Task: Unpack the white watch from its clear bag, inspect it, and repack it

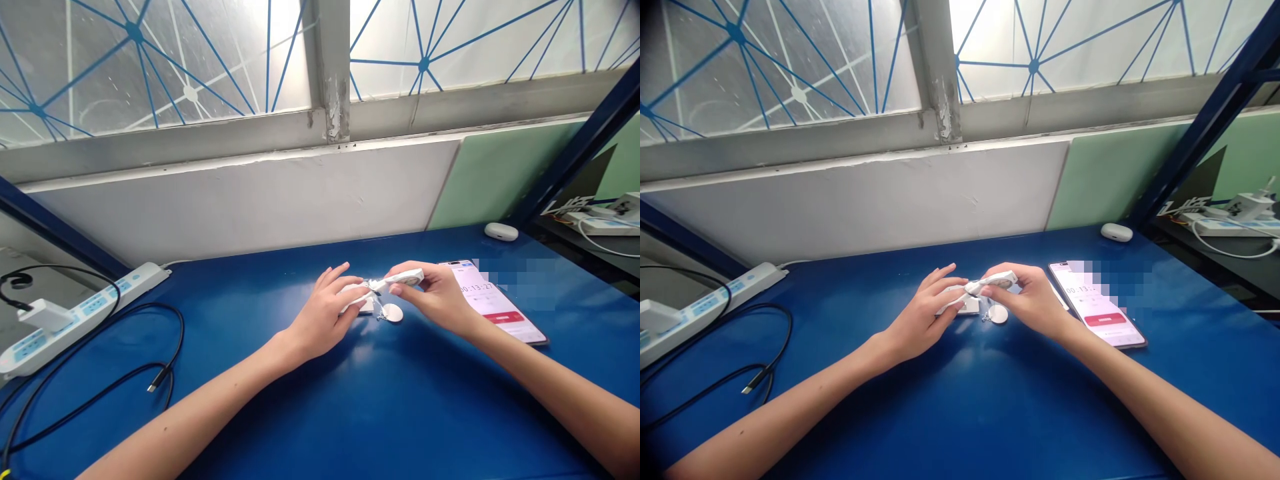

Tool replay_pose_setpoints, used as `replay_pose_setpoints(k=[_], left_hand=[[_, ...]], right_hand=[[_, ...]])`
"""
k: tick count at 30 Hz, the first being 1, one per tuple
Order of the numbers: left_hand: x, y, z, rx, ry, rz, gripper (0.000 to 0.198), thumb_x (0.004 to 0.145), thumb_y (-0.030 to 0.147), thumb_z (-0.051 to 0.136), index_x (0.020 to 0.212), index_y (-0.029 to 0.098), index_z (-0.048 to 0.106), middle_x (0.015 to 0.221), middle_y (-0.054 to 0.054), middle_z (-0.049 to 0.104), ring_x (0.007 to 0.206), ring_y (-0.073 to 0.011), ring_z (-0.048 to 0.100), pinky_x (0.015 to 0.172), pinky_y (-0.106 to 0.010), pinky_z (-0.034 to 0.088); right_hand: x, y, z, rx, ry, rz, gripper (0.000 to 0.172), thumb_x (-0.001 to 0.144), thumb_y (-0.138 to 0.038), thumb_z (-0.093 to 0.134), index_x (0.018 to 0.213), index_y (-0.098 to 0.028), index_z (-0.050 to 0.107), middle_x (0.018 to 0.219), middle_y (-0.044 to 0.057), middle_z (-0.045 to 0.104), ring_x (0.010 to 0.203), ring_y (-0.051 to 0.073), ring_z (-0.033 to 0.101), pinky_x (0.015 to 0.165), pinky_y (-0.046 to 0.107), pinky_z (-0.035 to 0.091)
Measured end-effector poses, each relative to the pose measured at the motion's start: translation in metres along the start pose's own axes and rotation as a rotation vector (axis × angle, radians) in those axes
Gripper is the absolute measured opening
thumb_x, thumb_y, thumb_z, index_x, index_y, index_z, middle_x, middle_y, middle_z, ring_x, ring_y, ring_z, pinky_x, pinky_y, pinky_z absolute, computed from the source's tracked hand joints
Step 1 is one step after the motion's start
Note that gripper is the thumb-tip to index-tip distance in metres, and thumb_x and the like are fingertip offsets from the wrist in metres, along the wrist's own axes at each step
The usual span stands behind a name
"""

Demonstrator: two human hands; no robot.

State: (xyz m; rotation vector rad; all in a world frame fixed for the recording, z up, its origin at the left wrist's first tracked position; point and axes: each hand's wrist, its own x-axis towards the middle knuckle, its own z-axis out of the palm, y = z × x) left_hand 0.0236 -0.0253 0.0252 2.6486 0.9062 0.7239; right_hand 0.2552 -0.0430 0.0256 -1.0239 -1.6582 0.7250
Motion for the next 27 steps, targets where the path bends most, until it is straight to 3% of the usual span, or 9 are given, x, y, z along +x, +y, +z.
replay_pose_setpoints(k=[4,7,10,12,16,20,23,27], left_hand=[[0.001,0.004,0.001,-0.017,0.030,0.010,0.026,0.100,0.026,0.045,0.110,0.022,0.068,0.126,-0.006,0.064,0.142,-0.0290,0.036,0.118,-0.053,0.026],[0.000,0.007,0.003,-0.048,0.059,0.022,0.025,0.098,0.026,0.047,0.112,0.021,0.067,0.125,-0.007,0.065,0.141,-0.0294,0.037,0.118,-0.053,0.027],[0.000,0.017,0.001,-0.198,0.094,0.001,0.024,0.099,0.027,0.046,0.109,0.021,0.067,0.121,-0.008,0.066,0.132,-0.0277,0.048,0.112,-0.047,0.037],[0.001,0.027,-0.003,-0.385,0.122,-0.105,0.026,0.100,0.029,0.044,0.104,0.021,0.068,0.117,-0.008,0.067,0.113,-0.0245,0.061,0.100,-0.041,0.048],[0.004,0.043,-0.009,-0.837,0.077,-0.347,0.030,0.098,0.039,0.048,0.100,0.017,0.068,0.098,-0.008,0.072,0.094,-0.0230,0.067,0.089,-0.038,0.053],[0.008,0.044,-0.007,-1.237,-0.027,-0.509,0.042,0.095,0.051,0.053,0.100,0.012,0.067,0.090,-0.011,0.072,0.085,-0.0229,0.069,0.083,-0.037,0.052],[0.010,0.038,-0.003,-1.352,-0.095,-0.554,0.045,0.089,0.055,0.061,0.098,0.011,0.066,0.084,-0.011,0.072,0.078,-0.0222,0.069,0.078,-0.035,0.052],[0.012,0.033,0.001,-1.453,-0.163,-0.603,0.048,0.090,0.056,0.059,0.096,0.009,0.067,0.082,-0.013,0.072,0.076,-0.0225,0.070,0.075,-0.034,0.052]], right_hand=[[0.005,-0.006,0.006,0.142,0.030,0.022,0.018,0.080,-0.039,0.076,0.081,-0.021,0.073,0.080,0.004,0.073,0.073,0.019,0.067,0.066,0.031,0.055],[0.016,-0.014,0.012,0.188,0.029,0.096,0.029,0.081,-0.046,0.073,0.070,-0.019,0.066,0.067,0.001,0.067,0.060,0.016,0.062,0.055,0.028,0.052],[0.032,-0.025,0.022,0.237,0.021,0.112,0.035,0.081,-0.049,0.072,0.066,-0.019,0.061,0.059,-0.001,0.061,0.052,0.013,0.056,0.048,0.026,0.047],[0.041,-0.033,0.030,0.306,-0.008,0.106,0.034,0.084,-0.050,0.068,0.070,-0.019,0.064,0.060,-0.001,0.063,0.051,0.013,0.056,0.048,0.026,0.047],[0.056,-0.042,0.044,0.527,-0.059,0.076,0.030,0.089,-0.046,0.064,0.082,-0.018,0.072,0.090,0.007,0.075,0.077,0.018,0.067,0.070,0.031,0.054],[0.059,-0.042,0.050,0.820,-0.151,0.274,0.031,0.092,-0.047,0.059,0.096,-0.019,0.073,0.090,0.006,0.076,0.080,0.017,0.069,0.073,0.029,0.055],[0.057,-0.035,0.048,1.080,-0.252,0.472,0.036,0.099,-0.043,0.046,0.107,-0.018,0.071,0.091,0.005,0.076,0.083,0.016,0.070,0.075,0.027,0.055],[0.056,-0.024,0.044,1.204,-0.303,0.525,0.034,0.100,-0.035,0.043,0.113,-0.017,0.069,0.099,0.006,0.076,0.091,0.016,0.070,0.079,0.027,0.055]])
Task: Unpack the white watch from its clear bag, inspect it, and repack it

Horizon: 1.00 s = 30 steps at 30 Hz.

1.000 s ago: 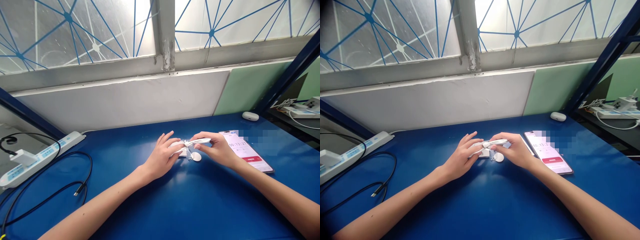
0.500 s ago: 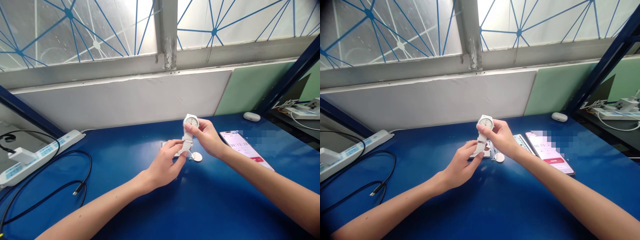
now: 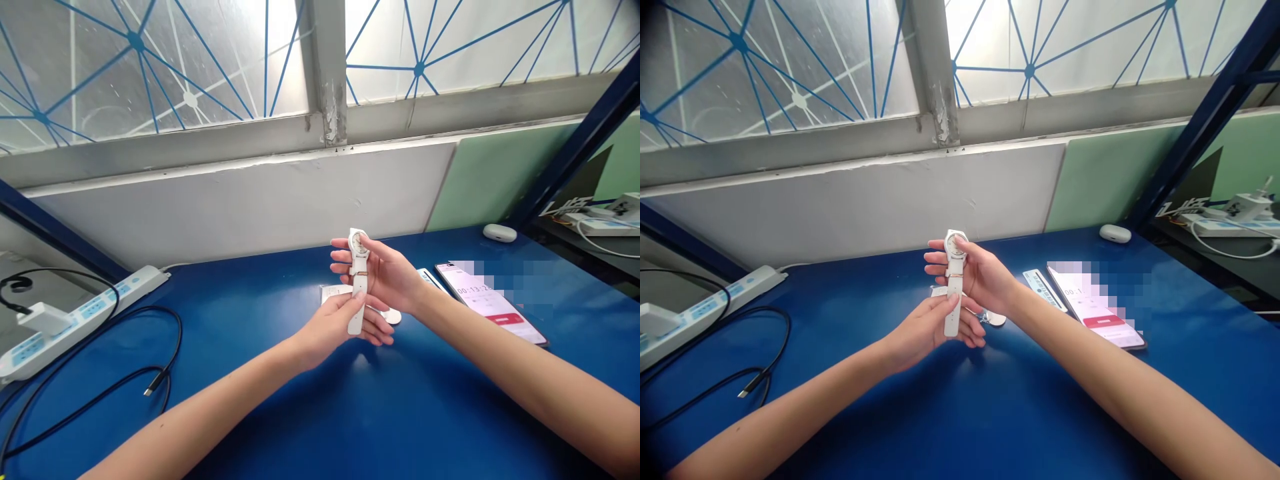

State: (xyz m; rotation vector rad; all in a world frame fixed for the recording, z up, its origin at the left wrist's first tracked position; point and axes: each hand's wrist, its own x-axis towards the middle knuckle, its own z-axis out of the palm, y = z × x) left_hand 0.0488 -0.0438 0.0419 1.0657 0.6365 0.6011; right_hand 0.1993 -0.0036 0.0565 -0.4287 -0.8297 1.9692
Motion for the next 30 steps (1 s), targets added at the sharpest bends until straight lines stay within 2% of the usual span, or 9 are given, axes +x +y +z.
replay_pose_setpoints(k=[4,6,11,15,18,21,24,30], left_hand=[[0.002,-0.001,-0.002,-0.103,0.009,-0.042,0.048,0.092,0.054,0.057,0.096,0.007,0.066,0.083,-0.015,0.072,0.076,-0.0239,0.071,0.075,-0.035,0.053],[0.003,-0.002,-0.004,-0.146,-0.002,-0.069,0.046,0.095,0.052,0.053,0.096,0.007,0.065,0.083,-0.014,0.071,0.076,-0.0240,0.072,0.074,-0.035,0.053],[0.005,-0.007,-0.011,-0.213,-0.077,-0.115,0.048,0.103,0.046,0.037,0.096,0.008,0.066,0.080,-0.013,0.070,0.071,-0.0220,0.072,0.065,-0.031,0.054],[0.004,-0.007,-0.011,-0.208,-0.100,-0.117,0.047,0.101,0.048,0.042,0.097,0.007,0.066,0.083,-0.014,0.070,0.073,-0.0230,0.072,0.068,-0.033,0.054],[0.003,-0.005,-0.008,-0.223,-0.099,-0.108,0.043,0.101,0.043,0.044,0.101,0.007,0.066,0.087,-0.016,0.071,0.078,-0.0241,0.072,0.074,-0.035,0.054],[0.003,0.001,-0.004,-0.274,-0.076,-0.067,0.033,0.101,0.032,0.044,0.104,0.006,0.066,0.093,-0.017,0.072,0.086,-0.0256,0.072,0.082,-0.038,0.053],[0.004,0.004,-0.004,-0.309,-0.043,-0.059,0.032,0.101,0.025,0.042,0.104,0.005,0.067,0.093,-0.018,0.072,0.089,-0.0267,0.072,0.088,-0.041,0.052],[0.008,-0.003,-0.010,-0.342,-0.011,-0.061,0.032,0.102,0.025,0.040,0.101,0.005,0.065,0.092,-0.019,0.073,0.087,-0.0274,0.073,0.088,-0.043,0.052]], right_hand=[[0.004,0.001,-0.005,-0.014,-0.034,0.015,0.030,0.099,-0.030,0.045,0.118,-0.019,0.066,0.116,0.007,0.073,0.104,0.018,0.068,0.090,0.031,0.052],[0.007,0.000,-0.003,-0.064,-0.042,0.032,0.030,0.098,-0.028,0.047,0.119,-0.019,0.066,0.117,0.007,0.073,0.105,0.019,0.068,0.093,0.033,0.051],[0.014,-0.003,0.003,-0.241,-0.002,0.099,0.027,0.096,-0.030,0.052,0.111,-0.015,0.069,0.105,0.009,0.076,0.093,0.021,0.072,0.087,0.036,0.054],[0.013,-0.005,-0.001,-0.283,0.036,0.116,0.032,0.095,-0.035,0.052,0.097,-0.010,0.073,0.090,0.011,0.077,0.084,0.020,0.072,0.086,0.034,0.055],[0.013,-0.004,-0.004,-0.296,0.049,0.102,0.034,0.095,-0.038,0.053,0.097,-0.011,0.074,0.084,0.010,0.077,0.082,0.020,0.071,0.086,0.034,0.055],[0.017,0.001,-0.006,-0.299,0.066,0.094,0.029,0.096,-0.033,0.052,0.102,-0.013,0.072,0.095,0.010,0.077,0.089,0.020,0.071,0.084,0.033,0.056],[0.022,0.011,-0.008,-0.280,0.107,0.107,0.028,0.097,-0.031,0.051,0.104,-0.014,0.071,0.106,0.012,0.075,0.098,0.021,0.071,0.088,0.034,0.056],[0.023,0.013,-0.014,-0.231,0.129,0.110,0.029,0.099,-0.032,0.048,0.108,-0.013,0.069,0.107,0.012,0.075,0.099,0.021,0.070,0.092,0.035,0.054]])
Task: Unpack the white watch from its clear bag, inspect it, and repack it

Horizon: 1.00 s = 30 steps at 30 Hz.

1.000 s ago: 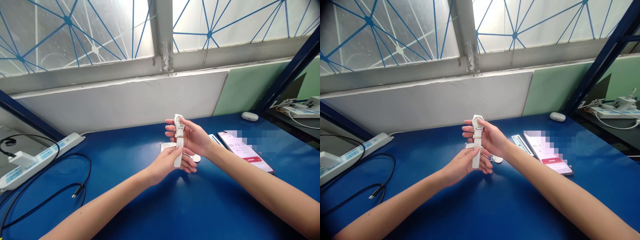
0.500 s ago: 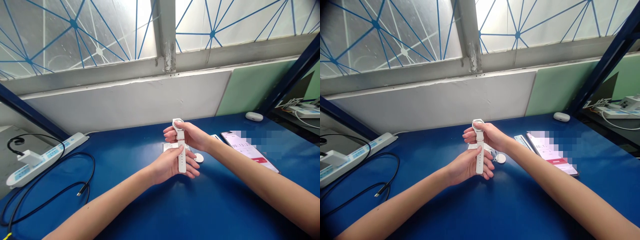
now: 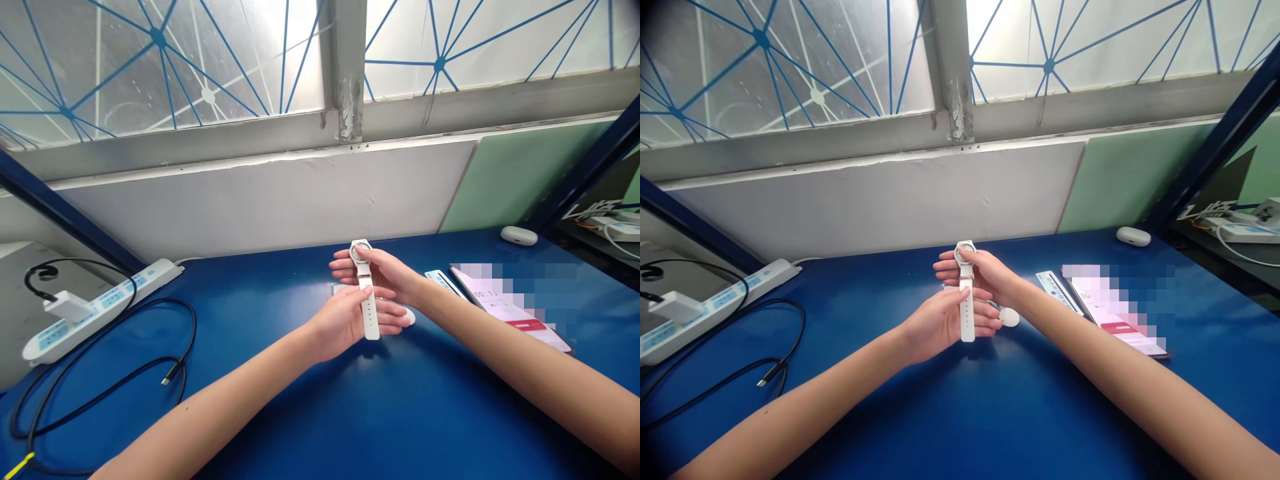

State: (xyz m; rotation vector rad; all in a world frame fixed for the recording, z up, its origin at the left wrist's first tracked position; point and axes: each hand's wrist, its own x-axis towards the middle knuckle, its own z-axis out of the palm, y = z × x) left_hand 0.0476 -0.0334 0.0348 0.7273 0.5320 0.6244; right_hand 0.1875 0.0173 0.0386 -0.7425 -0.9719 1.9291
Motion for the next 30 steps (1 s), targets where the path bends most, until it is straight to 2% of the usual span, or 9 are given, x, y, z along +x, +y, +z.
replay_pose_setpoints(k=[5,8,16,23,28,30], left_hand=[[0.005,-0.002,-0.003,0.016,0.031,0.002,0.033,0.103,0.024,0.036,0.101,0.006,0.063,0.091,-0.020,0.073,0.086,-0.0283,0.073,0.088,-0.045,0.051],[0.005,0.002,-0.003,0.026,0.023,-0.011,0.034,0.102,0.025,0.035,0.102,0.006,0.063,0.092,-0.019,0.073,0.087,-0.0284,0.073,0.089,-0.044,0.050],[0.004,0.007,-0.008,0.020,-0.002,-0.044,0.032,0.100,0.028,0.040,0.103,0.006,0.063,0.097,-0.019,0.071,0.087,-0.0283,0.073,0.089,-0.044,0.049],[0.005,0.006,-0.009,0.087,0.103,0.003,0.024,0.099,0.026,0.047,0.101,0.007,0.061,0.108,-0.022,0.068,0.090,-0.0303,0.072,0.088,-0.049,0.052],[0.002,0.008,-0.004,0.098,0.171,0.000,0.028,0.102,0.023,0.041,0.102,0.004,0.061,0.107,-0.024,0.069,0.089,-0.0289,0.073,0.090,-0.046,0.052],[0.000,0.010,-0.001,0.109,0.172,-0.012,0.029,0.102,0.024,0.040,0.103,0.003,0.061,0.109,-0.025,0.068,0.092,-0.0298,0.073,0.090,-0.046,0.052]], right_hand=[[-0.005,-0.010,0.004,-0.022,-0.015,-0.017,0.041,0.102,-0.039,0.036,0.109,-0.013,0.067,0.108,0.013,0.074,0.091,0.021,0.071,0.091,0.037,0.054],[-0.006,-0.011,0.006,-0.028,0.019,-0.046,0.048,0.103,-0.045,0.030,0.108,-0.014,0.067,0.103,0.013,0.075,0.088,0.021,0.071,0.090,0.038,0.054],[-0.001,-0.006,-0.004,-0.014,0.006,-0.023,0.047,0.102,-0.047,0.033,0.109,-0.015,0.067,0.105,0.012,0.075,0.088,0.021,0.070,0.092,0.038,0.052],[-0.001,-0.009,-0.004,-0.012,-0.012,-0.005,0.054,0.102,-0.052,0.026,0.111,-0.017,0.066,0.104,0.011,0.075,0.092,0.022,0.070,0.093,0.040,0.050],[0.000,-0.011,-0.008,-0.006,-0.055,-0.010,0.055,0.102,-0.051,0.026,0.111,-0.016,0.067,0.105,0.010,0.074,0.092,0.021,0.069,0.093,0.039,0.049],[-0.001,-0.011,-0.007,0.019,-0.065,-0.012,0.054,0.102,-0.051,0.026,0.110,-0.016,0.067,0.099,0.009,0.074,0.087,0.021,0.069,0.088,0.037,0.050]])
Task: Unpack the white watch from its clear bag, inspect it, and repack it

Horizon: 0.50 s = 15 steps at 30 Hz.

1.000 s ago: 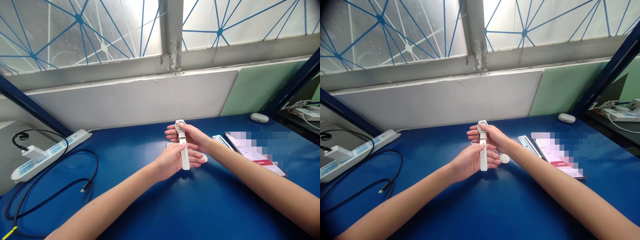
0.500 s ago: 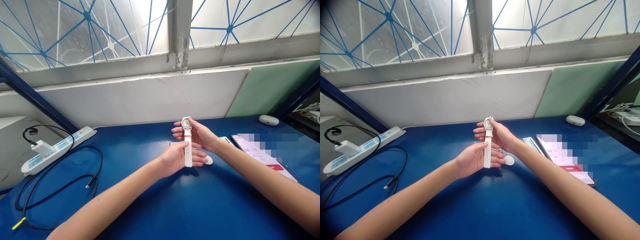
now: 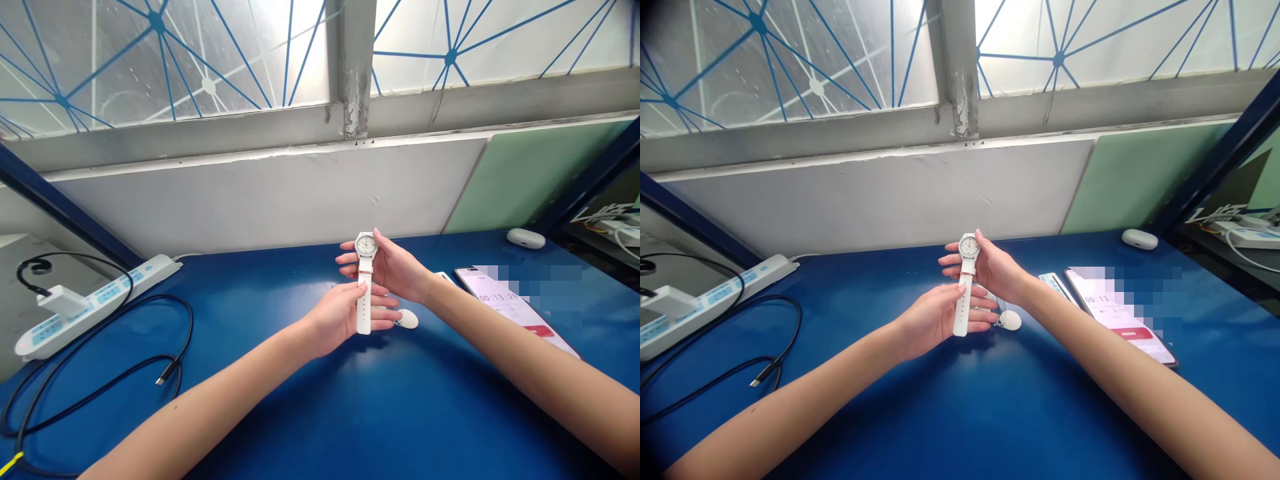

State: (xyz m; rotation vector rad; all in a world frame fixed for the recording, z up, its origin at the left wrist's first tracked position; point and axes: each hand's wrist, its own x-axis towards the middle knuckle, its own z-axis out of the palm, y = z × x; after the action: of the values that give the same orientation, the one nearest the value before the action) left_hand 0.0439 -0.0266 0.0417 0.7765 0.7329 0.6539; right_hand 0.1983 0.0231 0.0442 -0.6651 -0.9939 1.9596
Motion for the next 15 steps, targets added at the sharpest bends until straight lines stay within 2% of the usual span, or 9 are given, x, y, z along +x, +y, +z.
replay_pose_setpoints(k=[3,5,8,11,15], left_hand=[[-0.0022,0.0014,0.0024,0.012,-0.024,-0.018,0.030,0.102,0.026,0.041,0.104,0.004,0.062,0.110,-0.026,0.068,0.097,-0.0317,0.072,0.090,-0.047,0.052],[-0.0025,0.0009,0.0022,0.019,-0.038,-0.017,0.029,0.102,0.027,0.042,0.104,0.005,0.062,0.111,-0.025,0.068,0.097,-0.0320,0.071,0.090,-0.047,0.052],[-0.0023,-0.0007,0.0000,0.032,-0.050,-0.004,0.029,0.101,0.028,0.045,0.104,0.006,0.063,0.113,-0.025,0.068,0.099,-0.0322,0.071,0.092,-0.047,0.051],[-0.0019,-0.0017,-0.0023,0.029,-0.048,0.001,0.029,0.101,0.028,0.046,0.104,0.005,0.063,0.113,-0.025,0.068,0.100,-0.0320,0.070,0.093,-0.047,0.050],[-0.0013,0.0020,-0.0015,0.025,-0.028,-0.014,0.030,0.101,0.025,0.043,0.104,0.004,0.063,0.112,-0.025,0.068,0.098,-0.0310,0.071,0.092,-0.046,0.052]], right_hand=[[-0.0012,-0.0011,0.0017,0.027,-0.027,0.014,0.056,0.102,-0.052,0.025,0.109,-0.015,0.067,0.083,0.005,0.072,0.075,0.019,0.068,0.078,0.034,0.052],[-0.0022,-0.0023,0.0034,0.031,-0.036,0.017,0.057,0.103,-0.051,0.024,0.109,-0.015,0.068,0.078,0.005,0.071,0.073,0.018,0.068,0.077,0.033,0.052],[-0.0032,-0.0044,0.0063,0.027,-0.042,0.004,0.058,0.103,-0.051,0.023,0.108,-0.015,0.068,0.088,0.008,0.074,0.086,0.020,0.070,0.089,0.036,0.050],[-0.0033,-0.0057,0.0087,0.021,-0.041,0.002,0.058,0.104,-0.049,0.021,0.110,-0.015,0.068,0.100,0.011,0.076,0.103,0.021,0.068,0.104,0.038,0.043],[-0.0024,-0.0066,0.0097,0.024,-0.015,-0.014,0.057,0.105,-0.046,0.020,0.113,-0.014,0.066,0.113,0.013,0.074,0.113,0.021,0.065,0.111,0.039,0.037]])
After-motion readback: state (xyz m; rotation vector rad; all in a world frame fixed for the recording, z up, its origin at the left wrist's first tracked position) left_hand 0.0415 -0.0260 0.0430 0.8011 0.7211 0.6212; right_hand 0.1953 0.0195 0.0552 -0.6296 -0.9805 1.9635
